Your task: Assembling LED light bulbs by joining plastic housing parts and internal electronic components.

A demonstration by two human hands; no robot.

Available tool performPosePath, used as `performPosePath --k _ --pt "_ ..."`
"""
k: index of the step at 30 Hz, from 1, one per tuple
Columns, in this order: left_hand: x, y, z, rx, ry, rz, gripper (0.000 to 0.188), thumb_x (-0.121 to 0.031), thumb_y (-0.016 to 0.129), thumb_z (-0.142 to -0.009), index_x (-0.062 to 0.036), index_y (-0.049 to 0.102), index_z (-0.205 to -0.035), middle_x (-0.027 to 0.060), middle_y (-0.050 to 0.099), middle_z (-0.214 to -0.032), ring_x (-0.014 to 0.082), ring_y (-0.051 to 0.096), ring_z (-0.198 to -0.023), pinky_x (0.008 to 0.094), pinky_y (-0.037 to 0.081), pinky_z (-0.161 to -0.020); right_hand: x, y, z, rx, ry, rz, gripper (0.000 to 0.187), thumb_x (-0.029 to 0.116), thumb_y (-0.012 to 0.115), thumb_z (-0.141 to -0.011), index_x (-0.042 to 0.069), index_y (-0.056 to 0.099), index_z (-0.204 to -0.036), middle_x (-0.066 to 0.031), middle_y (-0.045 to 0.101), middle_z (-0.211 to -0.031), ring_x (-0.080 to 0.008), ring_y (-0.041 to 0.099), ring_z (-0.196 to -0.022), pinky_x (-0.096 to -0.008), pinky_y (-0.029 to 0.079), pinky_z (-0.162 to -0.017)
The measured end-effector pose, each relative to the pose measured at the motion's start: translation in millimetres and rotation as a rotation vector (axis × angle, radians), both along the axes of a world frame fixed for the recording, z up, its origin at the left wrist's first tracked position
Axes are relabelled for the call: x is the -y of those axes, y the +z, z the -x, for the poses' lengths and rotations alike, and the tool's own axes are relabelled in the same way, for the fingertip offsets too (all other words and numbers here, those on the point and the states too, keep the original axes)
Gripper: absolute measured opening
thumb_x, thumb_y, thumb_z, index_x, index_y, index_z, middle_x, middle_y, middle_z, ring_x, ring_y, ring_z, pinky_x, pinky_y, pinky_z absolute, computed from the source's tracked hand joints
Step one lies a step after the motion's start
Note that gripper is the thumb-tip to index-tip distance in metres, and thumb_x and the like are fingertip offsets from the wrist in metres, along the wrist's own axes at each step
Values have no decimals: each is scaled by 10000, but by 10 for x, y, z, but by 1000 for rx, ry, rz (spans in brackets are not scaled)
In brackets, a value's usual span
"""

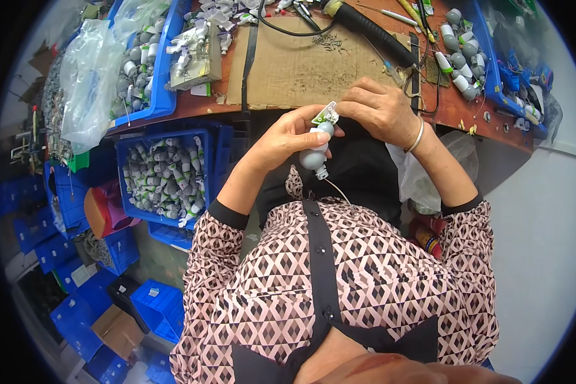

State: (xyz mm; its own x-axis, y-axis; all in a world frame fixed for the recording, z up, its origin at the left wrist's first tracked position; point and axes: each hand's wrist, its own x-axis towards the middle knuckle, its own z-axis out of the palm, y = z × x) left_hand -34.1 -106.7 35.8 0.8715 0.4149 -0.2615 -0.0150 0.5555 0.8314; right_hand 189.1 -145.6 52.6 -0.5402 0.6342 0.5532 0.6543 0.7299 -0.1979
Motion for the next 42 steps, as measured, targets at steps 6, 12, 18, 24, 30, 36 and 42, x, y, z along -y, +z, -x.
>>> performPosePath --k 6,12,18,24,30,36,42 --pt "75 -128 -75 -80 96 -251 531 -181 650 -842 4 424 -1286 86 601 -1051 104 581 -840 251 489 -737 125 -60 179 -79 -252 158 131 70 674 -701 79 604 -811 -42 578 -774 -229 574 -738 -313 477 -595" --pt "135 -194 -88 -149 171 -414 521 -162 610 -875 -4 380 -1315 47 534 -1008 106 562 -862 252 462 -769 155 -113 354 -102 -398 81 151 67 683 -693 69 592 -813 -62 573 -780 -244 566 -750 -328 472 -615" --pt "211 -278 -156 -198 335 -597 507 -185 563 -907 -9 348 -1331 48 517 -1017 98 547 -824 239 452 -755 99 -235 490 -296 -511 35 125 43 664 -708 56 579 -798 -73 569 -751 -262 562 -741 -360 462 -632" --pt "218 -347 -120 -222 339 -474 489 -162 542 -907 -30 349 -1337 44 509 -1016 82 535 -809 231 448 -721 55 -346 457 -445 -474 252 124 69 665 -762 34 556 -809 -73 565 -716 -219 565 -658 -315 457 -600" --pt "185 -264 -199 -292 458 -526 287 -178 536 -907 -31 517 -1153 48 590 -856 82 545 -638 232 449 -572 39 -465 463 -855 -439 716 171 110 640 -821 21 519 -903 -24 567 -734 -69 540 -668 -220 439 -559" --pt "66 -365 -144 -236 541 -367 191 -192 555 -912 -33 580 -1015 6 577 -730 57 515 -542 197 438 -487 -49 -432 501 -793 -315 764 175 105 622 -828 21 545 -960 -38 598 -779 -82 571 -739 -230 451 -608" --pt "-29 -362 122 -190 654 -225 189 -197 554 -916 -40 561 -1020 34 586 -751 84 531 -525 204 426 -483 -499 -115 99 -494 -291 660 190 145 617 -842 27 610 -992 -59 659 -851 -115 621 -767 -252 477 -631"
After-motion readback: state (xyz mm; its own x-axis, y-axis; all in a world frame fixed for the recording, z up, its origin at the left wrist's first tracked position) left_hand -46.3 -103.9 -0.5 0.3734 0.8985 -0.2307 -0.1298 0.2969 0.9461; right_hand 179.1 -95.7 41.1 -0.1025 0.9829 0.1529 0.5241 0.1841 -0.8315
